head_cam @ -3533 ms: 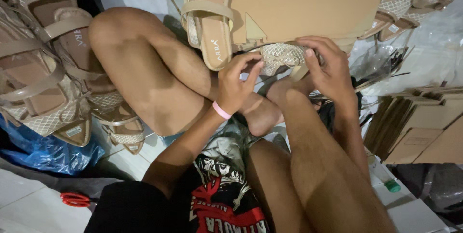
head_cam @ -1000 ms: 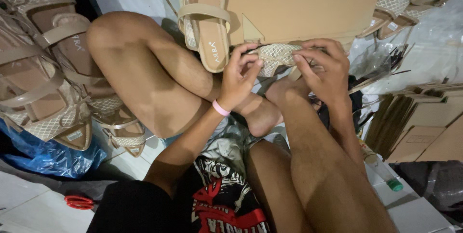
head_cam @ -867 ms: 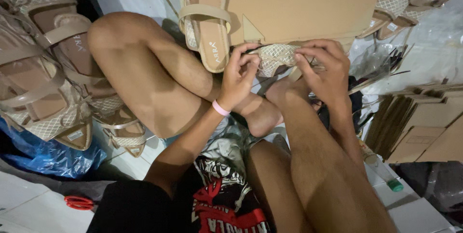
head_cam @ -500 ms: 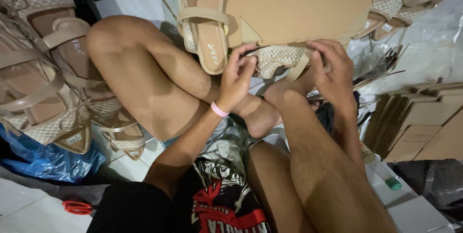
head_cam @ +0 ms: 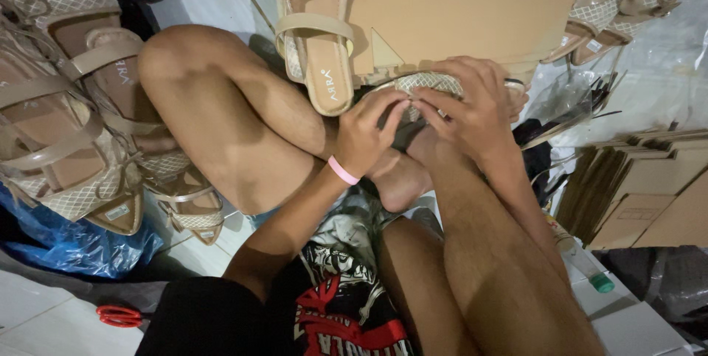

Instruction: The person sits on the floor and assembles beige sandals by hand. They attach straps to the sole, thread them through holes, and secure them in place. The person handles multiple sandals and cardboard packaging materials during the process.

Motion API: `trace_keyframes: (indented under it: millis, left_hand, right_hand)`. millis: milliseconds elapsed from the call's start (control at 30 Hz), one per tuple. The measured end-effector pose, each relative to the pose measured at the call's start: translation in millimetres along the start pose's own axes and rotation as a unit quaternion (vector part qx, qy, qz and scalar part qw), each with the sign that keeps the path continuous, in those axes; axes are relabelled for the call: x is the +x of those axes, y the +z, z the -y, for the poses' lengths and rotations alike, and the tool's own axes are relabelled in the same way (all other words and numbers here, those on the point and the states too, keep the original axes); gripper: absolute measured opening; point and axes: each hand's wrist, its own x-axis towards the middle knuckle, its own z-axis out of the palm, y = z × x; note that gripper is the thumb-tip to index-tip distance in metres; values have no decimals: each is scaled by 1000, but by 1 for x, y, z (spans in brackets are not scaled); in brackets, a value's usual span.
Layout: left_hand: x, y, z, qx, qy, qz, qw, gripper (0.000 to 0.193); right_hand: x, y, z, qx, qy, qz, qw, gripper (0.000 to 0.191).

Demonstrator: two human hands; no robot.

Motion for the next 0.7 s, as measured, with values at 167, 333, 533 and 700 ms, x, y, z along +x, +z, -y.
trace_keyframes:
  millis: [167, 333, 533, 700]
  left_hand:
    - [-3, 6, 3, 61, 21, 6, 998, 17]
    - [-8, 10, 6, 75, 11, 22, 997, 22]
    - [-7, 8, 6, 70, 7, 31, 997, 26]
    - [-5, 7, 2, 57, -8, 28, 998, 26]
  right_hand:
    - [5, 6, -1, -24, -4, 5, 1000, 18]
    - [0, 11, -2, -33, 7, 9, 999, 17]
    - [-4, 13, -1, -31, 15, 7, 999, 18]
    - [-5, 12, -1, -50, 22, 12, 998, 19]
